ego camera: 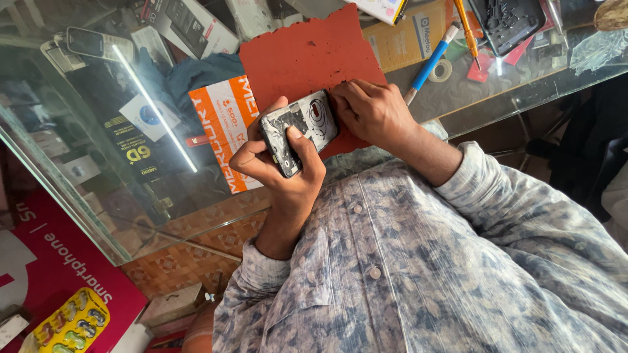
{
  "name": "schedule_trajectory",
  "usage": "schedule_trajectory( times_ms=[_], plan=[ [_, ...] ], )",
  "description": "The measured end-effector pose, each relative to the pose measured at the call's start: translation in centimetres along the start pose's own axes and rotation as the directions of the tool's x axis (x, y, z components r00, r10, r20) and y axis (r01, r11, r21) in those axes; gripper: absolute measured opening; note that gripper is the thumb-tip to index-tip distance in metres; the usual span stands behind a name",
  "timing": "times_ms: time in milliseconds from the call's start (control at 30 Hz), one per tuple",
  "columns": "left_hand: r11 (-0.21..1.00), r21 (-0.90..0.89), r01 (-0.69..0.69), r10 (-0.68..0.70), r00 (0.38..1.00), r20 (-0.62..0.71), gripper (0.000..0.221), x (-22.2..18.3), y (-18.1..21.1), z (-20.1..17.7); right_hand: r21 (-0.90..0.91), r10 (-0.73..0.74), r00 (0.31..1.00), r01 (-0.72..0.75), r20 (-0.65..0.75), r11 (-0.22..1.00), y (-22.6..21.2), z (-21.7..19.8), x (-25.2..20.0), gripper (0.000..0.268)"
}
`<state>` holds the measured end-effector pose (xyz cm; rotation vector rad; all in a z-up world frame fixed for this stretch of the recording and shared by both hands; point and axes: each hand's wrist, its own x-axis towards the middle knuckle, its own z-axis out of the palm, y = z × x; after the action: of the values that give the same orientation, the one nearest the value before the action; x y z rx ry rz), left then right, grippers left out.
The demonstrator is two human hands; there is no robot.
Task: The person holds a disassembled smartphone back panel and repeatedly scrapes and wipes its surface with a small tool and a cloth. The person works on the same panel throughout, removing residue and debris from the back surface.
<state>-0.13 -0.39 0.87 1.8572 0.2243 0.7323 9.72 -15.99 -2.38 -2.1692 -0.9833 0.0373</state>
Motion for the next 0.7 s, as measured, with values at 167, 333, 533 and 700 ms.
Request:
schedule_trajectory(
  times_ms=[167,333,533,700],
  plan=[
    [0.999,0.029,0.024,-0.024,1.000,-0.001,0.035,0.2,0.5,0.0,-0.003,-0.016,1.000,0.016,0.001,1.000,0.4,0.0,0.4,0.014],
    [0.998,-0.016,0.068,-0.068,0.998,-0.008,0.035,0.4,0.3,-0.1,-0.005,-0.043,0.998,0.043,0.048,0.999,-0.1,-0.5,0.2,0.014],
    [0.998,-0.023,0.058,-0.057,0.998,0.006,0.035,0.9,0.2,-0.2,-0.013,-0.008,1.000,0.008,-0.005,1.000,-0.2,-0.1,0.5,0.012],
    [0.997,-0.033,0.073,-0.074,0.997,-0.013,0.033,1.2,0.0,-0.2,0.071,0.019,0.996,-0.013,-0.084,0.997,0.2,-0.2,0.7,0.009]
  ],
)
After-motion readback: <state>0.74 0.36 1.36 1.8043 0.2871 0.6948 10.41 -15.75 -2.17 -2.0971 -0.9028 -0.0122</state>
